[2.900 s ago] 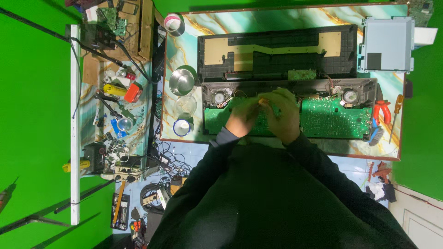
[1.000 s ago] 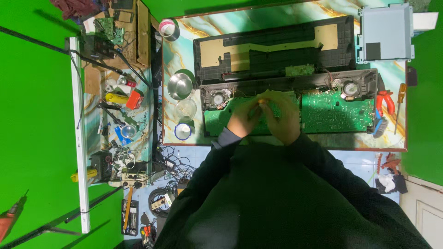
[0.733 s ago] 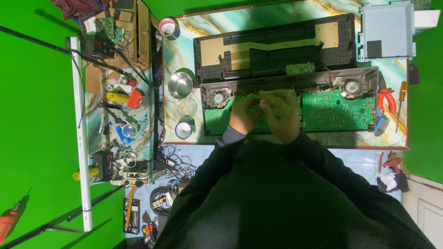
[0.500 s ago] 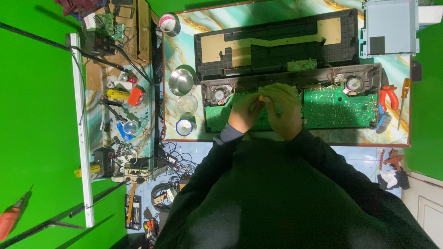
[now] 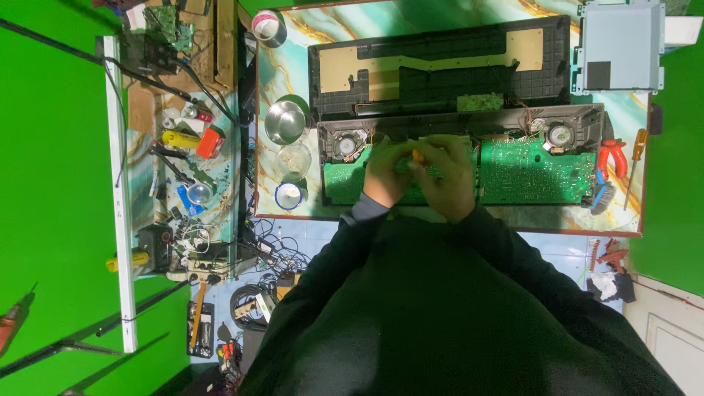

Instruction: The person unscrews and removes components from an electronic device using a screwdriver and small pliers, working on a green-backed circuit board.

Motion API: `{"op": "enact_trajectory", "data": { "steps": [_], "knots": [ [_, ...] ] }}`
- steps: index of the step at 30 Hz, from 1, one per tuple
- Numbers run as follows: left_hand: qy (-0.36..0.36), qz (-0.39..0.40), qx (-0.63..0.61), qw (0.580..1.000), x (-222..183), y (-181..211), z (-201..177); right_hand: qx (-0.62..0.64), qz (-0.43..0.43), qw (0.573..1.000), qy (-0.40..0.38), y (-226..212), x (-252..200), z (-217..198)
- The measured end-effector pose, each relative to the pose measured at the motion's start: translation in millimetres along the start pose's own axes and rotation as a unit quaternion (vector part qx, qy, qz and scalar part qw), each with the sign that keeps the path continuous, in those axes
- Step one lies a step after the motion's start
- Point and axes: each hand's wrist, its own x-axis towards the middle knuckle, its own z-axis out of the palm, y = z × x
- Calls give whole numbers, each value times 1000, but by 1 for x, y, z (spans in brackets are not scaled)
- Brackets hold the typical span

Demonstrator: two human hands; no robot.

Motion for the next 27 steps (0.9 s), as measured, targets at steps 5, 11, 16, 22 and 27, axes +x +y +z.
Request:
{"op": "enact_trajectory", "data": {
  "steps": [5,11,16,22,27],
  "knots": [
    [-9,-5,-18,1000,-8,-10,14,0,-41,999,-3,0,6,3],
    [9,-6,-22,1000,-13,-23,21,-19,-1,1000,4,-4,6,1],
    [-11,-12,-63,998,-10,-10,15,-40,-70,997,-9,8,3,7],
    [-21,-42,-49,998,-15,-20,20,-21,-47,999,6,3,4,5],
    [-28,-59,-58,996,-17,-34,25,-19,-79,996,-34,3,5,-1]
  ]
}}
